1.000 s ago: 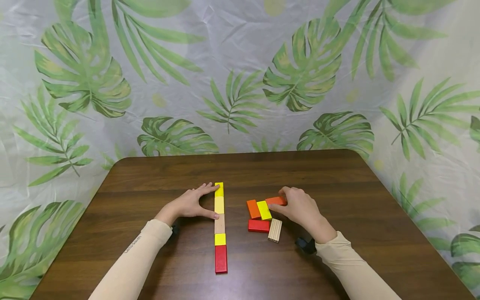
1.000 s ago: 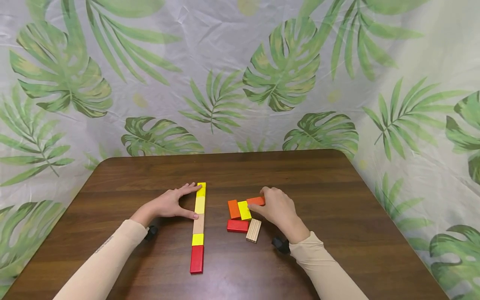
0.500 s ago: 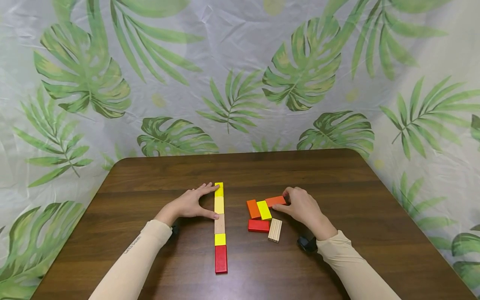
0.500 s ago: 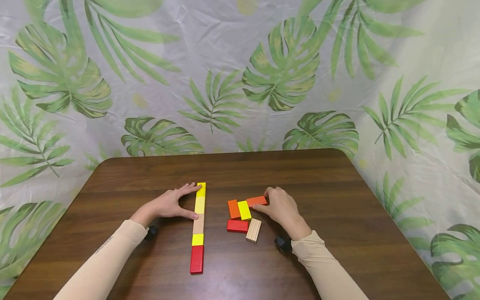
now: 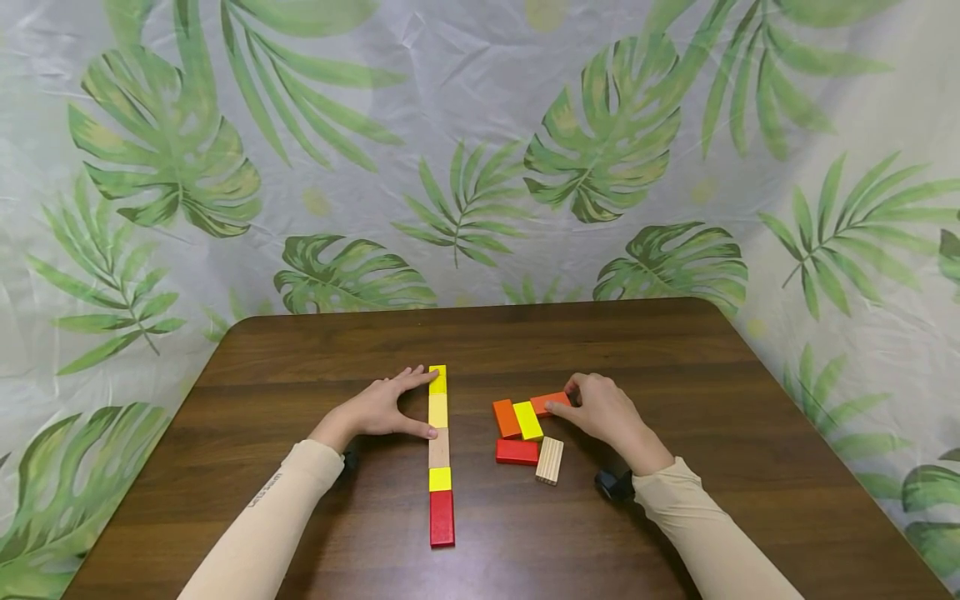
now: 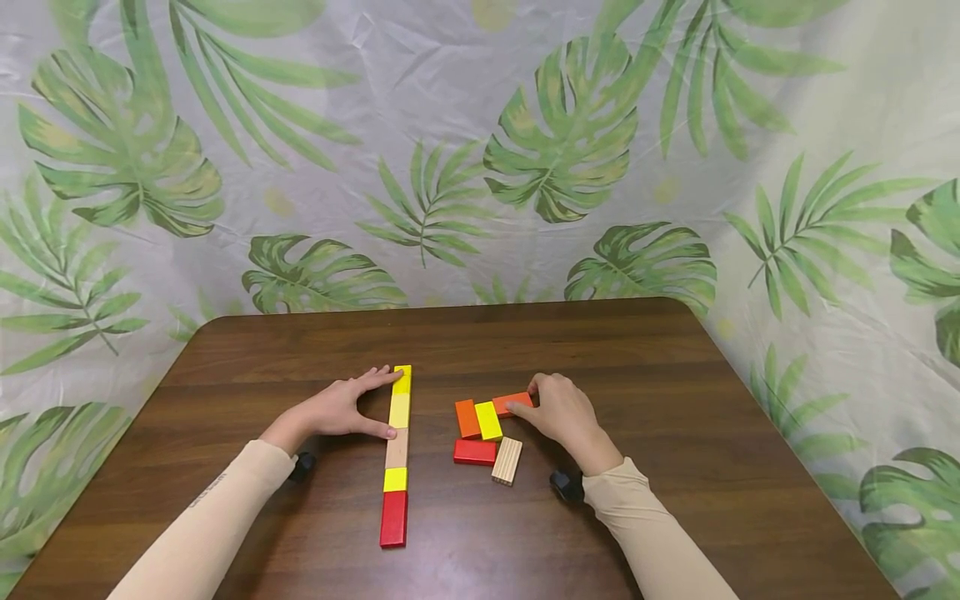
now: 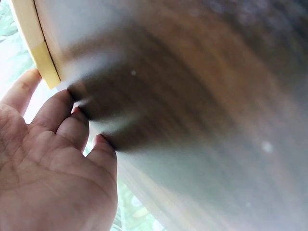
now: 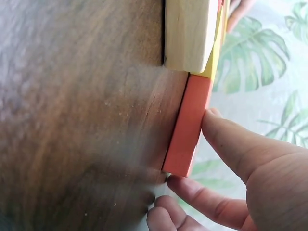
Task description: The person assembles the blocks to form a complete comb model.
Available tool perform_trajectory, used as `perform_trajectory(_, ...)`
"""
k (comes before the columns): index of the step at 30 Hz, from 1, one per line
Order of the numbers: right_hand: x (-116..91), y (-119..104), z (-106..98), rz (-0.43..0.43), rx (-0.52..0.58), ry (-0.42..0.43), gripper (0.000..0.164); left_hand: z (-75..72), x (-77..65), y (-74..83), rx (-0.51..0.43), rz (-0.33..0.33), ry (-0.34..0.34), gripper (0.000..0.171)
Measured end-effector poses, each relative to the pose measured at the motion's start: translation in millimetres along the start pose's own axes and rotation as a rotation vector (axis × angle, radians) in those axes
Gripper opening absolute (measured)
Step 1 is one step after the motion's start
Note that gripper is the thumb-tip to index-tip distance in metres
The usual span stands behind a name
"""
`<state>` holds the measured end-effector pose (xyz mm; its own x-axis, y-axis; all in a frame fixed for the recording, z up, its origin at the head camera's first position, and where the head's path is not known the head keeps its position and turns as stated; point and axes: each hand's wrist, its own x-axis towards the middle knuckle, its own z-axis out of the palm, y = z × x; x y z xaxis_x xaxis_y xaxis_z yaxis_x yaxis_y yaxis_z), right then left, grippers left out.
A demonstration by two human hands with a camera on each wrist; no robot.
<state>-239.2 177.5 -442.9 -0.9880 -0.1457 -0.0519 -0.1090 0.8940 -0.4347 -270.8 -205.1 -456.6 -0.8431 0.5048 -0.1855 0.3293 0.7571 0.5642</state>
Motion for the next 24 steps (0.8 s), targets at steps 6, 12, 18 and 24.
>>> perform_trajectory(6, 3.5, 4.4, -3.2, 0.005, 0.015, -0.021, 0.053, -0.1, -0.1, 0.4, -0.001, 0.0, 0.0, 0.106)
perform_trajectory(12, 5.1, 10.1, -7.3, 0.019, 0.034, -0.031, 0.051, 0.1, 0.5, 0.4, -0.002, 0.006, 0.004, 0.106)
perform_trajectory(18, 9.1, 17.9, -9.1, 0.013, 0.067, -0.041, 0.046, -0.3, 0.6, 0.1, 0.003, 0.003, 0.002, 0.105)
perform_trajectory(24, 12.9, 29.1, -12.9, -0.051, 0.085, -0.045, 0.038, -0.4, -0.3, 0.8, 0.0, 0.003, 0.0, 0.106)
